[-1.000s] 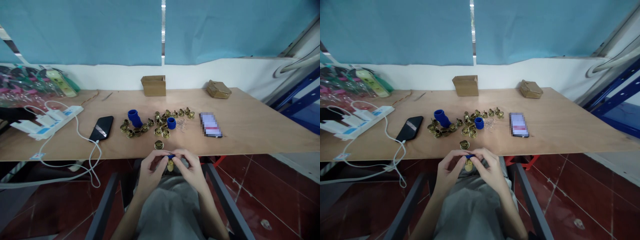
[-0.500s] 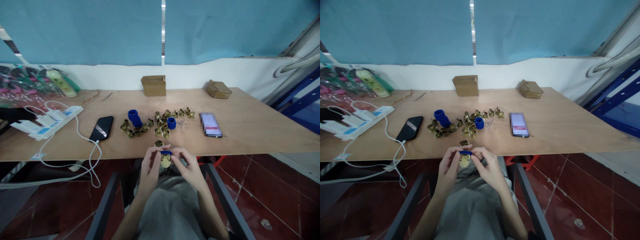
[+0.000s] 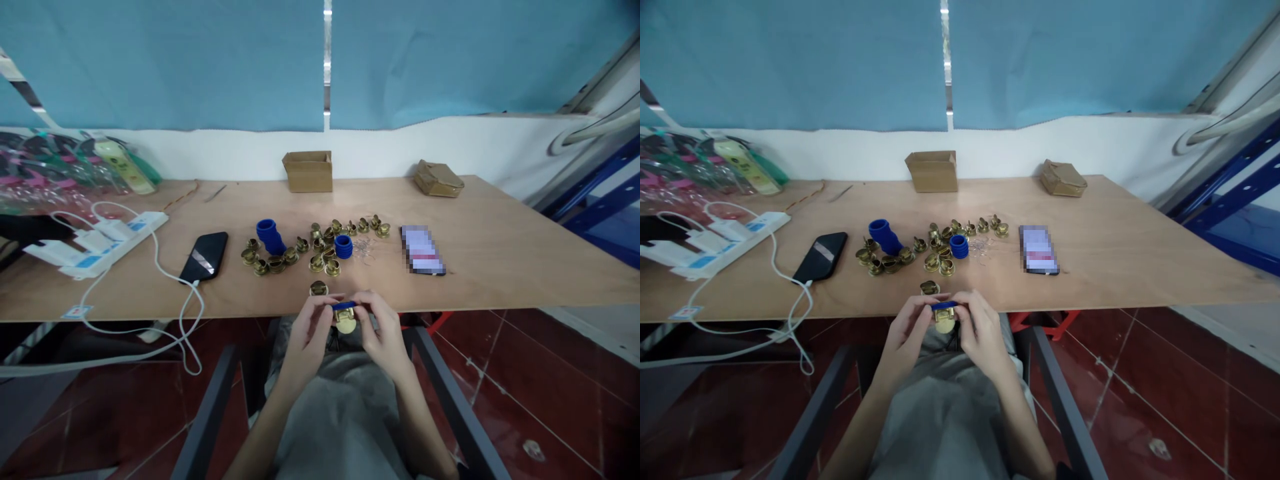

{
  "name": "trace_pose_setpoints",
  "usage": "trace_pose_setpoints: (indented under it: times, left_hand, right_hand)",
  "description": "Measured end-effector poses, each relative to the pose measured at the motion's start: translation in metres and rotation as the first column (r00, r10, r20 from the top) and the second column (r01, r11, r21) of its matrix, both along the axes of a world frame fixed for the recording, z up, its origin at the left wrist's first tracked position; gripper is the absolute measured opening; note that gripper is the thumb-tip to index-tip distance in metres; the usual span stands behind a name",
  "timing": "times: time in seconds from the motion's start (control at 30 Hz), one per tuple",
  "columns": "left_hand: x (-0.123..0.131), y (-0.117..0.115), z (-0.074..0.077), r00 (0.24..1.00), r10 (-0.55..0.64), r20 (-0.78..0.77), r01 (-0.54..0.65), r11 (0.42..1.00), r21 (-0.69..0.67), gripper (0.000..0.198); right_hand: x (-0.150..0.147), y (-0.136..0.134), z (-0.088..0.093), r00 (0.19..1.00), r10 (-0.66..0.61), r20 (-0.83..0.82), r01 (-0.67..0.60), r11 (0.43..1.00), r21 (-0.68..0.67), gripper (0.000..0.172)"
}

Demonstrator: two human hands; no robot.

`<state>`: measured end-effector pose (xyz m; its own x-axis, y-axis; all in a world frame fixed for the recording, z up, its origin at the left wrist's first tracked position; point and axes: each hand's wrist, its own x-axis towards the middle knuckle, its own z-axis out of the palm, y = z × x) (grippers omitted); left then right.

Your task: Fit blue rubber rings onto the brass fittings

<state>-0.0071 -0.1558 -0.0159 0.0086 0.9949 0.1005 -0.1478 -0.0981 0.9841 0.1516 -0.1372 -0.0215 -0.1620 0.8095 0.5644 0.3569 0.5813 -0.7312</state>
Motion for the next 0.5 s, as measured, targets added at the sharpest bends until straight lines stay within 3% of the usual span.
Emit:
trace_pose_setpoints:
  times: [0.13,0.5]
  left_hand:
    - [0.0010,0.0004,-0.0024,1.000,-0.005,0.012,0.006,1.000,-0.014,0.024]
    - [-0.0007,0.0006,-0.0021,0.996,0.086,-0.037,-0.079,0.985,0.153,0.014]
  right_hand:
    - [-0.0005,0.0004,-0.0031,0.999,-0.036,0.020,0.035,0.998,0.047,0.018]
    - [-0.0061,0.0001,-0.0075,0.996,0.014,0.086,-0.022,0.995,0.095,0.025]
